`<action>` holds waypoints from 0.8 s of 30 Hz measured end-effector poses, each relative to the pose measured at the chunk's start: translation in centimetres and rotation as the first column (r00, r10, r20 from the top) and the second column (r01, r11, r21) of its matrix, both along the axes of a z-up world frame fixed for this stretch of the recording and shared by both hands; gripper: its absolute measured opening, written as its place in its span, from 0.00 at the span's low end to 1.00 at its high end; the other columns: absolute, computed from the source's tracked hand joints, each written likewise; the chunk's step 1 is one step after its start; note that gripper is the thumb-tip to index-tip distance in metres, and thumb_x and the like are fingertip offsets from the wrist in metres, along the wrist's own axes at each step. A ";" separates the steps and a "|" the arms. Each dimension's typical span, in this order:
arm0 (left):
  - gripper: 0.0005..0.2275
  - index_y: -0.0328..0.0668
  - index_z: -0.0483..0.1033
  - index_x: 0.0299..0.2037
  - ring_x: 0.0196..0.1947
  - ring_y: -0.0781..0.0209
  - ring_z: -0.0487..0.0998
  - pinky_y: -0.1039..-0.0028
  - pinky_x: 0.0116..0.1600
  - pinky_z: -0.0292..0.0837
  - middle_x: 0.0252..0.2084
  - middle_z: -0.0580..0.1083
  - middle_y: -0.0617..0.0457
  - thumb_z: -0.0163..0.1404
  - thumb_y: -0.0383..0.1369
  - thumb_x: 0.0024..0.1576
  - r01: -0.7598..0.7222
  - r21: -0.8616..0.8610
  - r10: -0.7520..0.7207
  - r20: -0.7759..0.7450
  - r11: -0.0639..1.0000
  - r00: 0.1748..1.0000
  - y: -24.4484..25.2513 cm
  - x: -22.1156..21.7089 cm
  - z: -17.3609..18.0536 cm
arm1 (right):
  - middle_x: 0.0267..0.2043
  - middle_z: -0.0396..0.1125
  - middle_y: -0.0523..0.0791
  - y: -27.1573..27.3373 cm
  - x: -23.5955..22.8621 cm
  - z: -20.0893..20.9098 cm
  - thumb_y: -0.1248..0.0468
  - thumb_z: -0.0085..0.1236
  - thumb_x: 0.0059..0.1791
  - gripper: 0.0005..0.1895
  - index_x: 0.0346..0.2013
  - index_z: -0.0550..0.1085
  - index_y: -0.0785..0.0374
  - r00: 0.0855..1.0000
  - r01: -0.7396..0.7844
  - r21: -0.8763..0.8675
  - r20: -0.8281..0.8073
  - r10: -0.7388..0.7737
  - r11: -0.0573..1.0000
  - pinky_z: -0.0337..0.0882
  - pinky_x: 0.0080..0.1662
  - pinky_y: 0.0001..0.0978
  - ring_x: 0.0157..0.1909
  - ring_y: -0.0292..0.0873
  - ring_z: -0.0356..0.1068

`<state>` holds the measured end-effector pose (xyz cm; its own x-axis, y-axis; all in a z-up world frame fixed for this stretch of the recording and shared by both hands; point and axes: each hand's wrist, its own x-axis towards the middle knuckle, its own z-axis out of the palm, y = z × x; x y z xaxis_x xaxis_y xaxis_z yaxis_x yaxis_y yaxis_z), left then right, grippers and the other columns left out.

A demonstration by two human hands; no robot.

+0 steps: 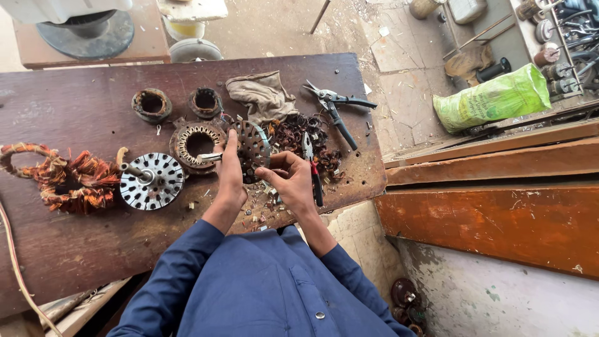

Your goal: The person uses pliers to cut and remove copper windings from a motor stator on a workbench. They repeatedly cut the wire loops and pull them out, accumulating copper scraps on the table. The person also handles a rotor and other stator parts, placing them aside.

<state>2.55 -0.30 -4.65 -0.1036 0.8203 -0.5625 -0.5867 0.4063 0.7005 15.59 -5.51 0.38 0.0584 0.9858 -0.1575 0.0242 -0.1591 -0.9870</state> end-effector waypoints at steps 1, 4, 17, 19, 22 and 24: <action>0.18 0.43 0.69 0.52 0.43 0.65 0.76 0.69 0.48 0.73 0.46 0.75 0.53 0.46 0.48 0.63 0.023 -0.026 -0.021 0.088 0.999 0.996 -0.1 -0.1 -0.2 | 0.40 0.77 0.48 -0.2 -0.1 -0.1 0.68 0.72 0.44 0.16 0.42 0.76 0.70 0.999 -0.014 0.023 0.037 0.013 1.000 0.78 0.45 0.27 0.42 0.37 0.77; 0.17 0.45 0.72 0.49 0.35 0.66 0.79 0.69 0.41 0.76 0.39 0.77 0.56 0.43 0.49 0.64 0.092 -0.049 -0.080 0.202 0.995 0.976 0.2 0.0 -0.4 | 0.41 0.76 0.46 -0.3 -0.1 -0.4 0.68 0.71 0.44 0.16 0.43 0.76 0.70 0.998 -0.037 0.119 0.063 0.029 0.992 0.78 0.47 0.27 0.43 0.35 0.76; 0.20 0.49 0.76 0.44 0.35 0.64 0.78 0.67 0.44 0.74 0.36 0.78 0.57 0.39 0.53 0.63 0.190 -0.097 -0.167 0.207 0.977 0.964 -0.4 -0.3 0.9 | 0.46 0.67 0.38 -0.6 0.9 -1.2 0.66 0.63 0.54 0.12 0.50 0.73 0.66 0.980 -0.175 0.130 -0.074 0.185 0.976 0.66 0.45 0.18 0.44 0.28 0.63; 0.21 0.49 0.76 0.43 0.35 0.64 0.77 0.67 0.44 0.73 0.36 0.77 0.56 0.38 0.54 0.62 0.225 -0.157 -0.199 0.163 0.962 0.966 -0.5 -0.3 0.7 | 0.48 0.68 0.40 -0.6 1.0 -0.9 0.68 0.61 0.54 0.10 0.50 0.74 0.65 0.972 -0.198 0.145 -0.096 0.213 0.969 0.70 0.48 0.20 0.46 0.29 0.66; 0.22 0.48 0.77 0.44 0.35 0.64 0.74 0.66 0.43 0.69 0.36 0.76 0.56 0.39 0.56 0.63 0.250 -0.176 -0.229 0.134 0.952 0.964 -0.5 -0.2 0.1 | 0.50 0.71 0.44 -0.3 1.2 -0.1 0.73 0.60 0.53 0.09 0.49 0.75 0.65 0.977 -0.214 0.259 0.047 0.209 0.942 0.76 0.52 0.25 0.49 0.33 0.72; 0.23 0.48 0.78 0.44 0.35 0.64 0.74 0.67 0.43 0.68 0.36 0.76 0.56 0.39 0.57 0.63 0.263 -0.143 -0.244 0.137 0.954 0.960 -0.4 -0.2 -0.3 | 0.50 0.73 0.46 0.0 1.2 0.4 0.76 0.60 0.52 0.11 0.48 0.75 0.65 0.977 -0.198 0.309 0.141 0.161 0.930 0.79 0.52 0.28 0.50 0.36 0.75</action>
